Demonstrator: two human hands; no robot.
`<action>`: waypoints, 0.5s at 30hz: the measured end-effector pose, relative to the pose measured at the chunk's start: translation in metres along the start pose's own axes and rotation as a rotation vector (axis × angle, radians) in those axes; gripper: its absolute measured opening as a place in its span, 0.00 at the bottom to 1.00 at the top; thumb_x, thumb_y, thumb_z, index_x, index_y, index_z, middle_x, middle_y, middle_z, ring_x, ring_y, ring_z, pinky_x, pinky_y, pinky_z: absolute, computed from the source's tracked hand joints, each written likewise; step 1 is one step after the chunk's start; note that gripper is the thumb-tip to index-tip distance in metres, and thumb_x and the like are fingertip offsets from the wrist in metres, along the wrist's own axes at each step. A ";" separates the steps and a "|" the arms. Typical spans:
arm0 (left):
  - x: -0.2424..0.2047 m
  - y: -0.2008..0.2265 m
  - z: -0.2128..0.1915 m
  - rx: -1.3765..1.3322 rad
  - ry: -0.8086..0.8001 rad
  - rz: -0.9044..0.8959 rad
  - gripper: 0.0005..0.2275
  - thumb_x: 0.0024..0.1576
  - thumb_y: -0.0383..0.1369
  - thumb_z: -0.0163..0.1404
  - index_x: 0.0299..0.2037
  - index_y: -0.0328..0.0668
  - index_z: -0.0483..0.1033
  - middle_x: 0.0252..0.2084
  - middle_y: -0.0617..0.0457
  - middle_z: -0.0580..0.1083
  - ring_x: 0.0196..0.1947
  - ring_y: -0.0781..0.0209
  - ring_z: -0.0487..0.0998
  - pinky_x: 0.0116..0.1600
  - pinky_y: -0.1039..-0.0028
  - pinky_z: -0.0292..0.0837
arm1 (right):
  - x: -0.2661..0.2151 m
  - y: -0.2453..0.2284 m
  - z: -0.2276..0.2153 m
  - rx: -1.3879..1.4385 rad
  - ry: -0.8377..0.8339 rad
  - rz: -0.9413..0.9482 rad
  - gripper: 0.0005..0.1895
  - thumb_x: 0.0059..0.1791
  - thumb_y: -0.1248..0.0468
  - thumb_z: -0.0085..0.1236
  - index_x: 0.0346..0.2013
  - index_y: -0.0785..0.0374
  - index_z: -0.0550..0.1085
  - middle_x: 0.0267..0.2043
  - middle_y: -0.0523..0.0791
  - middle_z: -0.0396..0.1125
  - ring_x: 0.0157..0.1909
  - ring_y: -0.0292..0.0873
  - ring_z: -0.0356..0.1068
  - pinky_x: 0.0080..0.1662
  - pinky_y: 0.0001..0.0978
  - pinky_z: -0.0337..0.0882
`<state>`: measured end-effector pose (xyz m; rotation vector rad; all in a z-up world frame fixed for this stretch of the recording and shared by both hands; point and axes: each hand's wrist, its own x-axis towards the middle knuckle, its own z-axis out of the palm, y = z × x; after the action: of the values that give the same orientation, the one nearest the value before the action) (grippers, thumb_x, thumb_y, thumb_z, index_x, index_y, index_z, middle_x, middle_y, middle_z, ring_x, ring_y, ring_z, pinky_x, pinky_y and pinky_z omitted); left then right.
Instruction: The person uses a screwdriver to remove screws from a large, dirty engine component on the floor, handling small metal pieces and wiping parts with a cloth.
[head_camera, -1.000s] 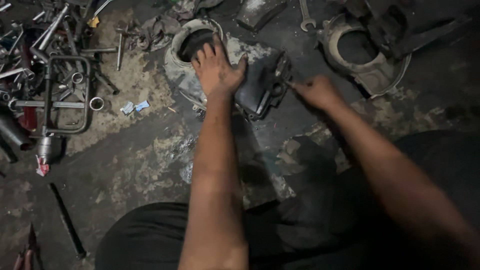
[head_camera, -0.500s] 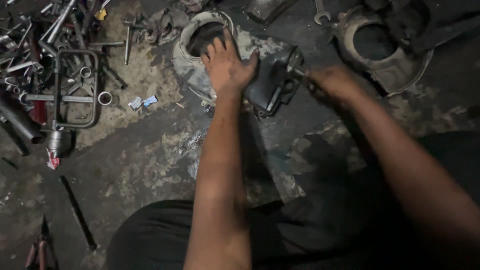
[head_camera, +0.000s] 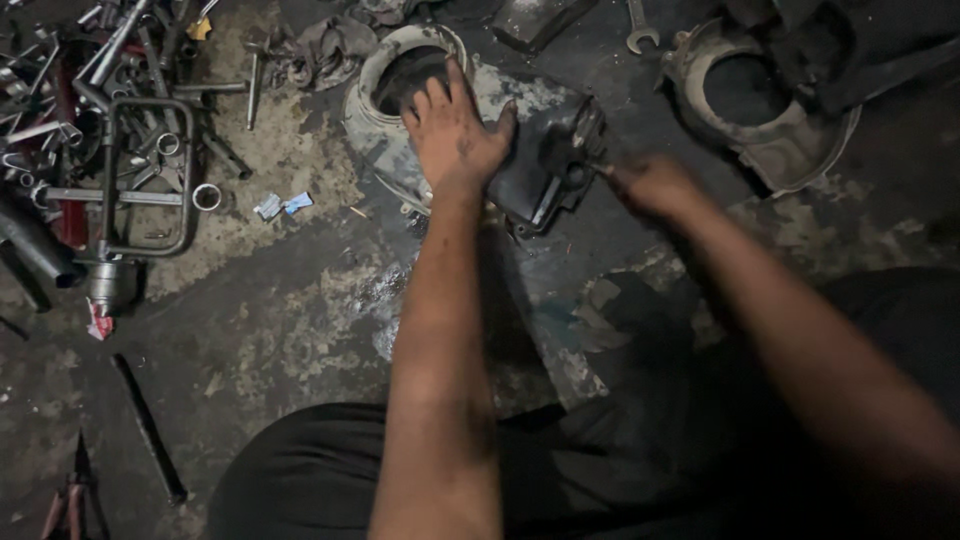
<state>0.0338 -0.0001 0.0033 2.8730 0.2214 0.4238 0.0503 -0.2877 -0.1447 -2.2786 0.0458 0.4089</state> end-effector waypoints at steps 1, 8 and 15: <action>0.000 0.001 0.001 -0.006 -0.003 -0.004 0.44 0.50 0.59 0.55 0.71 0.38 0.56 0.60 0.41 0.65 0.62 0.42 0.63 0.71 0.47 0.48 | 0.004 0.007 0.007 -0.206 0.079 -0.106 0.28 0.51 0.42 0.61 0.44 0.67 0.81 0.34 0.53 0.73 0.32 0.48 0.71 0.36 0.39 0.69; 0.001 -0.001 0.006 0.009 0.011 0.012 0.44 0.50 0.59 0.55 0.71 0.39 0.55 0.61 0.39 0.64 0.63 0.40 0.62 0.71 0.46 0.46 | -0.026 -0.038 -0.014 -0.080 -0.035 0.179 0.29 0.52 0.40 0.54 0.44 0.65 0.81 0.41 0.60 0.75 0.44 0.61 0.76 0.47 0.52 0.72; 0.002 0.001 0.007 0.010 0.018 0.030 0.44 0.51 0.60 0.54 0.71 0.39 0.54 0.60 0.37 0.65 0.63 0.39 0.62 0.70 0.45 0.45 | -0.062 -0.081 -0.025 -0.553 0.049 -0.064 0.24 0.53 0.45 0.57 0.40 0.65 0.81 0.41 0.59 0.75 0.44 0.62 0.74 0.46 0.53 0.72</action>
<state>0.0377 -0.0016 -0.0024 2.8871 0.1842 0.4549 0.0118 -0.2569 -0.0517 -2.8256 -0.1314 0.3630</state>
